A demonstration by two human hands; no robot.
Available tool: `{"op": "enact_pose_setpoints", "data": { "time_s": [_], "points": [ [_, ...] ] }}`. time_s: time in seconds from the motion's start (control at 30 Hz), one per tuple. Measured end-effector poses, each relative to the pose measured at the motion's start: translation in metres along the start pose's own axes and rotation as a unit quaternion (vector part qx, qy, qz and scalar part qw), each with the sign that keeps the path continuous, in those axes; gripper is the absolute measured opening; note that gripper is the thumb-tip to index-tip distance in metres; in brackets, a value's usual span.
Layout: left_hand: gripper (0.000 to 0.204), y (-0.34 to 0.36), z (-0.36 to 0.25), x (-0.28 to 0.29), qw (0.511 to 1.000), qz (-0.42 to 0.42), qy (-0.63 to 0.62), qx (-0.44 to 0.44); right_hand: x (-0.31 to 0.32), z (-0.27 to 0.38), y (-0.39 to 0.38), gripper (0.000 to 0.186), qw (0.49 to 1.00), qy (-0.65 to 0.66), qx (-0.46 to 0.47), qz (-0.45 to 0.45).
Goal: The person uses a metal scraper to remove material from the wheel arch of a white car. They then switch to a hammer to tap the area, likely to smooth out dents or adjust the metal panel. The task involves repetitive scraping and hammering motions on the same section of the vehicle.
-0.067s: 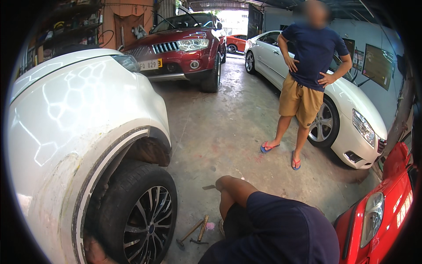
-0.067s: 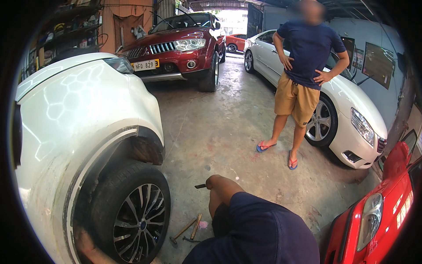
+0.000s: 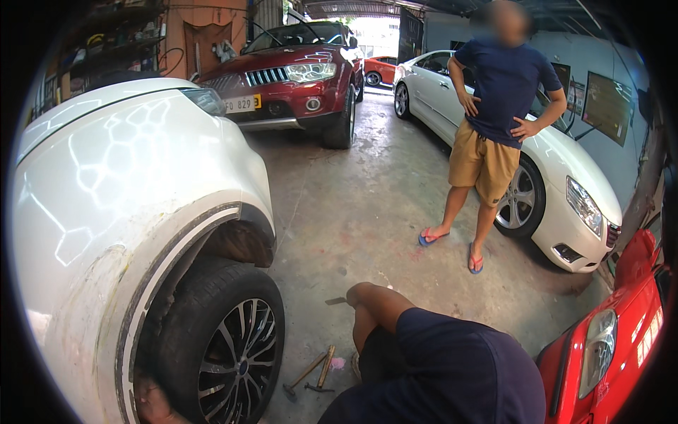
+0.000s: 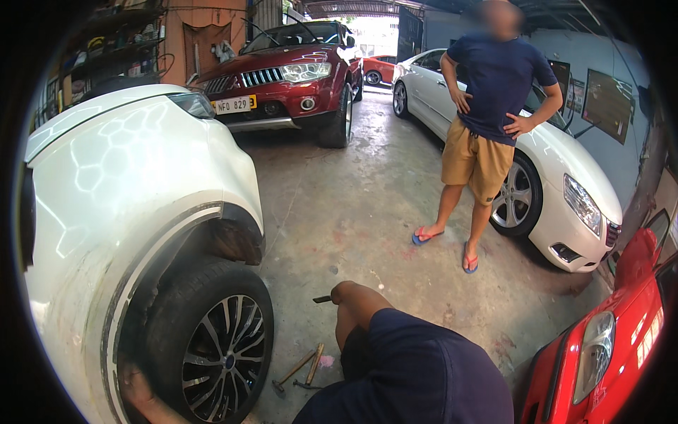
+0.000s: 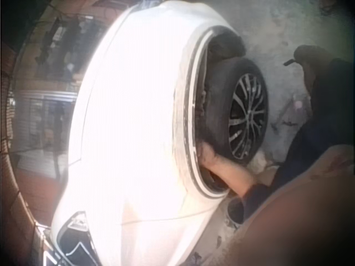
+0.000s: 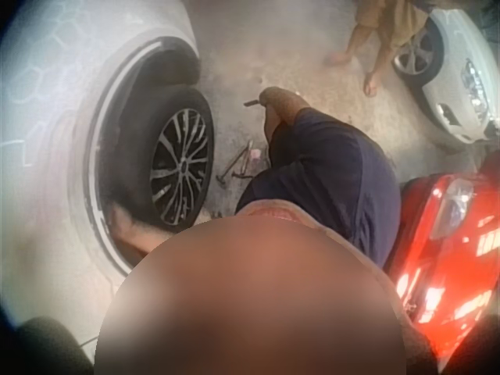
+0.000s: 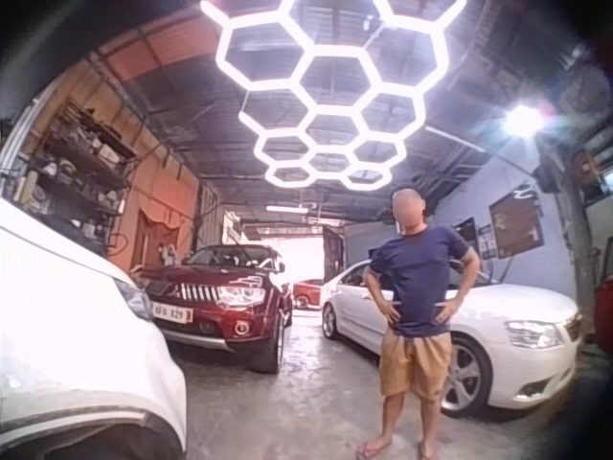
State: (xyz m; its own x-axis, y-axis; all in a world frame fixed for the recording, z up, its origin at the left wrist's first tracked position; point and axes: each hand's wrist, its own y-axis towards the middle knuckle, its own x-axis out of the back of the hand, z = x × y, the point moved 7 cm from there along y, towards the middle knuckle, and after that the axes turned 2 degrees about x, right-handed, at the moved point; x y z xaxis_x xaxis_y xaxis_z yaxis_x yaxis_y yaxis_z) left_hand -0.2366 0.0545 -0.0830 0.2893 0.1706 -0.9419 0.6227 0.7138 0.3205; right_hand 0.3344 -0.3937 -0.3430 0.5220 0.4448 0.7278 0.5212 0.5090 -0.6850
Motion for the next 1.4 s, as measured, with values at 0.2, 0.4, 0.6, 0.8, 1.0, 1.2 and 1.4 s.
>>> {"op": "enact_pose_setpoints", "data": {
  "time_s": [0.2, 0.4, 0.6, 0.8, 1.0, 1.2, 1.4],
  "points": [
    [0.029, 0.002, 0.014, 0.003, 0.997, 0.040, 0.047, 0.039, -0.011, -0.009, 0.013, 0.038, 1.000, -0.003, 0.001, 0.002],
    [0.027, 0.002, 0.034, -0.006, 0.998, 0.009, 0.060, 0.030, -0.003, -0.012, 0.036, 0.039, 1.000, -0.027, 0.011, 0.001],
    [0.045, 0.000, 0.067, -0.044, 0.975, 0.124, 0.185, 0.020, 0.000, -0.012, 0.019, 0.039, 1.000, -0.007, 0.008, 0.019],
    [0.052, 0.001, 0.086, -0.063, 0.963, 0.163, 0.212, 0.028, 0.001, -0.012, 0.019, 0.040, 1.000, 0.000, 0.001, 0.012],
    [0.057, 0.004, 0.079, -0.051, 0.952, 0.157, 0.262, -0.013, 0.008, -0.010, -0.002, 0.040, 1.000, 0.003, -0.005, 0.018],
    [0.061, 0.001, 0.078, -0.034, 0.970, 0.069, 0.234, 0.004, 0.005, -0.020, 0.009, 0.037, 0.999, 0.022, -0.013, -0.024],
    [0.055, -0.015, 0.101, -0.034, 0.982, -0.017, 0.189, 0.014, -0.031, -0.067, 0.077, 0.044, 0.995, -0.068, -0.024, 0.076]
  ]
}}
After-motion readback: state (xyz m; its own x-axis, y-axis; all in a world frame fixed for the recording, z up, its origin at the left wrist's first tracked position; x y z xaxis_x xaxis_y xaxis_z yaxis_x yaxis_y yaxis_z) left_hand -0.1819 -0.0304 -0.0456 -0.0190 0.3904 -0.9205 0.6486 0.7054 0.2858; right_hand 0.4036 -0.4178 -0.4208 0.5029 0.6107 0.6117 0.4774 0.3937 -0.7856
